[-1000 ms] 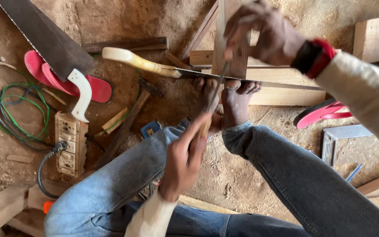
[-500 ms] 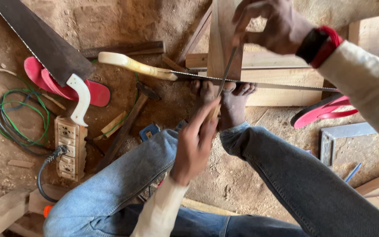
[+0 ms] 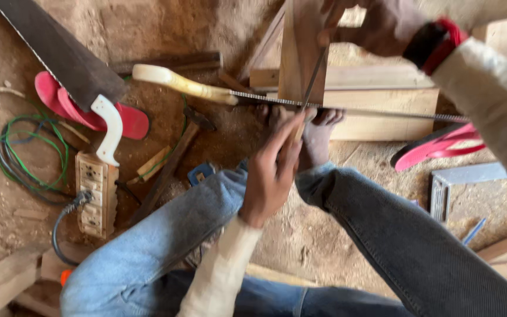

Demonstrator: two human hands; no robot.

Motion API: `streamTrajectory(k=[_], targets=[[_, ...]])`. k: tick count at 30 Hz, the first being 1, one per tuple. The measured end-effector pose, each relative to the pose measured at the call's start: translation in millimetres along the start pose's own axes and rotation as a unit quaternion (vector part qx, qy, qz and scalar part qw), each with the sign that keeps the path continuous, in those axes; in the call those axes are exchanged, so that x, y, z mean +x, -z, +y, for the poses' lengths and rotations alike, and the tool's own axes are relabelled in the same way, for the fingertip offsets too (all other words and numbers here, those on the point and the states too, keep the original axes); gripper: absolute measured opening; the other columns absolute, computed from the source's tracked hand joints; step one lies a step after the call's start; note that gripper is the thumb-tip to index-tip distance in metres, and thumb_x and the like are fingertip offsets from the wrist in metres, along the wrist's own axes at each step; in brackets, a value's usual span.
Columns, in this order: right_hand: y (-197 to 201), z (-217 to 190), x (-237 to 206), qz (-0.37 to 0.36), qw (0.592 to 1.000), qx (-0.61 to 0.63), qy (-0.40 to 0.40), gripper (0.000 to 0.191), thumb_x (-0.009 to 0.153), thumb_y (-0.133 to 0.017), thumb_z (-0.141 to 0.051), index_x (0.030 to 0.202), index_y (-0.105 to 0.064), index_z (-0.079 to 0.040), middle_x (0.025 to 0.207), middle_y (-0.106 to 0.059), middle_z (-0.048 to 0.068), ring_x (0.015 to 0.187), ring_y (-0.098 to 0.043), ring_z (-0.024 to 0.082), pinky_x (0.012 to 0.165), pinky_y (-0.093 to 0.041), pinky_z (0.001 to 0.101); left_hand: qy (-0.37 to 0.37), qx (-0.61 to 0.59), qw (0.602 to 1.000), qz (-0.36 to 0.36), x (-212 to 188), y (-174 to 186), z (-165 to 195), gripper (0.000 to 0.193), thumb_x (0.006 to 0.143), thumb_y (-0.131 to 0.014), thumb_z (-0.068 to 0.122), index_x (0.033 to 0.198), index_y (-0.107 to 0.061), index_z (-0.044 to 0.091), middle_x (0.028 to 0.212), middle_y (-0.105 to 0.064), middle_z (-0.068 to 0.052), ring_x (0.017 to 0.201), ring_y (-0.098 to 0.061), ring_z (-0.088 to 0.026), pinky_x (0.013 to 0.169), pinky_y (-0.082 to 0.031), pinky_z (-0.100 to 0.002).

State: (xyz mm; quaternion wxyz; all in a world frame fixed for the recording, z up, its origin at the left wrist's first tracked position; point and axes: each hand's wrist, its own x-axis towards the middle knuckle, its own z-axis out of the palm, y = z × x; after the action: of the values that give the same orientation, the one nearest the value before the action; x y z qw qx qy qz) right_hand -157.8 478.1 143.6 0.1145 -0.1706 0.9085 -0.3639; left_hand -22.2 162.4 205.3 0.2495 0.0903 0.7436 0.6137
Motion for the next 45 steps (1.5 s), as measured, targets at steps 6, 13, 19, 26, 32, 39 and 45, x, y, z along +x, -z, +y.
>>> streamTrajectory(k=[6,13,19,26,32,39,45], targets=[[-25,-63,-15,0.018,0.990,0.022,0.135,0.020,0.088,-0.084,-0.038,0.086,-0.076,-0.020,0.115,-0.071,-0.003,0.112,-0.063,0.019,0.103,-0.044,0.0392,0.111,0.021,0.993,-0.031,-72,22,11,0.045,0.105,-0.049,0.009,0.150,-0.056,0.009,0.097,-0.076,-0.018,0.045,-0.054,-0.008,0.036,-0.045,-0.026],[-17,-9,-4,0.011,0.998,-0.020,0.066,0.025,0.098,-0.080,-0.044,0.096,-0.075,-0.020,0.125,-0.066,-0.002,0.121,-0.057,0.017,0.111,-0.042,0.0374,-0.058,0.057,0.996,0.019,-9,-8,-31,0.036,0.113,-0.048,0.015,0.149,-0.055,0.012,0.132,-0.072,-0.019,0.061,-0.064,-0.007,0.049,-0.058,-0.023],[-4,-32,-4,0.022,0.991,-0.048,0.124,0.024,0.088,-0.084,-0.040,0.089,-0.074,-0.018,0.125,-0.069,0.000,0.122,-0.060,0.021,0.108,-0.044,0.0432,-0.025,0.018,1.000,-0.005,-33,12,6,0.039,0.112,-0.051,0.016,0.151,-0.054,0.011,0.123,-0.077,-0.017,0.064,-0.068,-0.008,0.055,-0.057,-0.024],[-28,-52,-7,0.027,0.981,0.038,0.187,0.018,0.093,-0.086,-0.030,0.090,-0.073,-0.018,0.115,-0.071,-0.003,0.119,-0.066,0.018,0.110,-0.051,0.0394,0.098,0.056,0.993,-0.026,-56,5,-18,0.043,0.107,-0.050,0.016,0.150,-0.055,0.013,0.100,-0.076,-0.017,0.052,-0.061,-0.010,0.042,-0.052,-0.027],[-6,-3,-4,-0.004,1.000,0.013,-0.003,0.024,0.100,-0.084,-0.033,0.096,-0.071,-0.013,0.123,-0.070,0.003,0.119,-0.066,0.020,0.104,-0.055,0.0391,-0.033,0.036,0.999,0.009,-20,-9,-31,0.038,0.112,-0.049,0.015,0.150,-0.053,0.011,0.131,-0.072,-0.018,0.059,-0.061,-0.008,0.049,-0.055,-0.025],[-15,-69,-14,0.007,0.987,-0.062,0.151,0.015,0.080,-0.088,-0.032,0.082,-0.079,-0.021,0.119,-0.072,-0.002,0.113,-0.064,0.023,0.099,-0.049,0.0495,0.114,0.050,0.991,-0.046,-57,22,26,0.044,0.109,-0.050,0.014,0.152,-0.055,0.012,0.095,-0.076,-0.017,0.048,-0.055,-0.008,0.041,-0.046,-0.026],[-19,-22,-11,0.006,0.993,0.004,0.117,0.024,0.098,-0.081,-0.039,0.101,-0.076,-0.016,0.135,-0.065,0.001,0.122,-0.062,0.020,0.107,-0.052,0.0422,-0.005,0.056,0.998,-0.004,-26,-8,-27,0.038,0.110,-0.047,0.013,0.147,-0.054,0.011,0.127,-0.073,-0.018,0.055,-0.062,-0.008,0.044,-0.056,-0.025]])
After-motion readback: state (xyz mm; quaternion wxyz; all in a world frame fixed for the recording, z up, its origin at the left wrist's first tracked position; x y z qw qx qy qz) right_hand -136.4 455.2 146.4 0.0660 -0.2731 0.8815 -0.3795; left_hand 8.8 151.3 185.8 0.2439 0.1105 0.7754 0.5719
